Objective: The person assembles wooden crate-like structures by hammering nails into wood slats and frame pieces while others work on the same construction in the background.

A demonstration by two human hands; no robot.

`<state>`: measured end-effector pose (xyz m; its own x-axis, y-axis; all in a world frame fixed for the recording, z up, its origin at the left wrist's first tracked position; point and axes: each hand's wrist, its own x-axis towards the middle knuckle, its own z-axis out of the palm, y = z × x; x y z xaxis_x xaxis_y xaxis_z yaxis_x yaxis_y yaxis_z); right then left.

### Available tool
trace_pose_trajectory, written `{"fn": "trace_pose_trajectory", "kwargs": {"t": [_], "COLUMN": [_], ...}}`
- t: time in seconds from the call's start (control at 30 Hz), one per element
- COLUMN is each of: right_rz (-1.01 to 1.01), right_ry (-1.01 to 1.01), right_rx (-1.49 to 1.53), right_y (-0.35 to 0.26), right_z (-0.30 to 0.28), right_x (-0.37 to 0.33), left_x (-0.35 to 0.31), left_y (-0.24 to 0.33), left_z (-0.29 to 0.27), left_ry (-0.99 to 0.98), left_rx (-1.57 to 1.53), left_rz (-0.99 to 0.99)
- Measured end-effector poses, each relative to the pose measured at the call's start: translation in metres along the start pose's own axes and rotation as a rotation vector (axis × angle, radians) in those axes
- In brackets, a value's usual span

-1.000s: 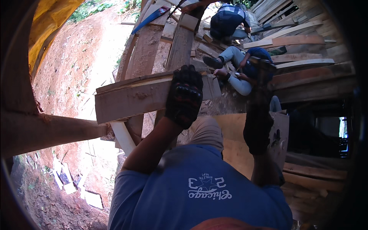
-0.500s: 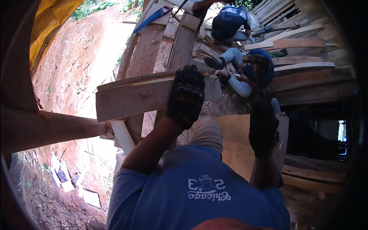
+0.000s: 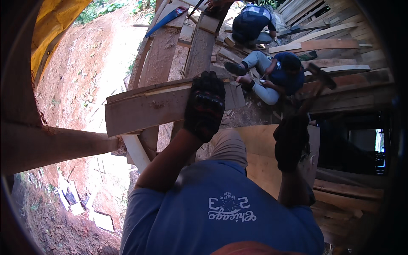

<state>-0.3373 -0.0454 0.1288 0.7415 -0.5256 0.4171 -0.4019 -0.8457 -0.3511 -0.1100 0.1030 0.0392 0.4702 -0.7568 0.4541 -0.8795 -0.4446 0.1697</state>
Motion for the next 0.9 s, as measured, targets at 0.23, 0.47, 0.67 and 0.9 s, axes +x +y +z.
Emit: {"fn": "trace_pose_trajectory", "kwargs": {"t": [0.23,0.47,0.67,0.9], "right_rz": [0.181,-0.348,-0.458,-0.027], "right_ry": [0.057,-0.213,0.163,-0.121], "right_rx": [0.238,-0.380,-0.855,-0.323], "right_y": [-0.024,-0.004,-0.007,-0.028], "right_z": [-0.019,0.010,0.007,-0.005], "right_x": [0.016,-0.007,-0.011,0.007], "left_x": [-0.004,0.002,0.001,-0.002], "left_y": [-0.001,-0.002,0.000,-0.003], "left_z": [0.004,0.005,0.001,0.007], "left_ry": [-0.037,0.076,-0.006,0.026], "left_rx": [-0.013,0.013,-0.009,-0.070], "left_rz": [-0.002,0.004,0.023,-0.013]}}
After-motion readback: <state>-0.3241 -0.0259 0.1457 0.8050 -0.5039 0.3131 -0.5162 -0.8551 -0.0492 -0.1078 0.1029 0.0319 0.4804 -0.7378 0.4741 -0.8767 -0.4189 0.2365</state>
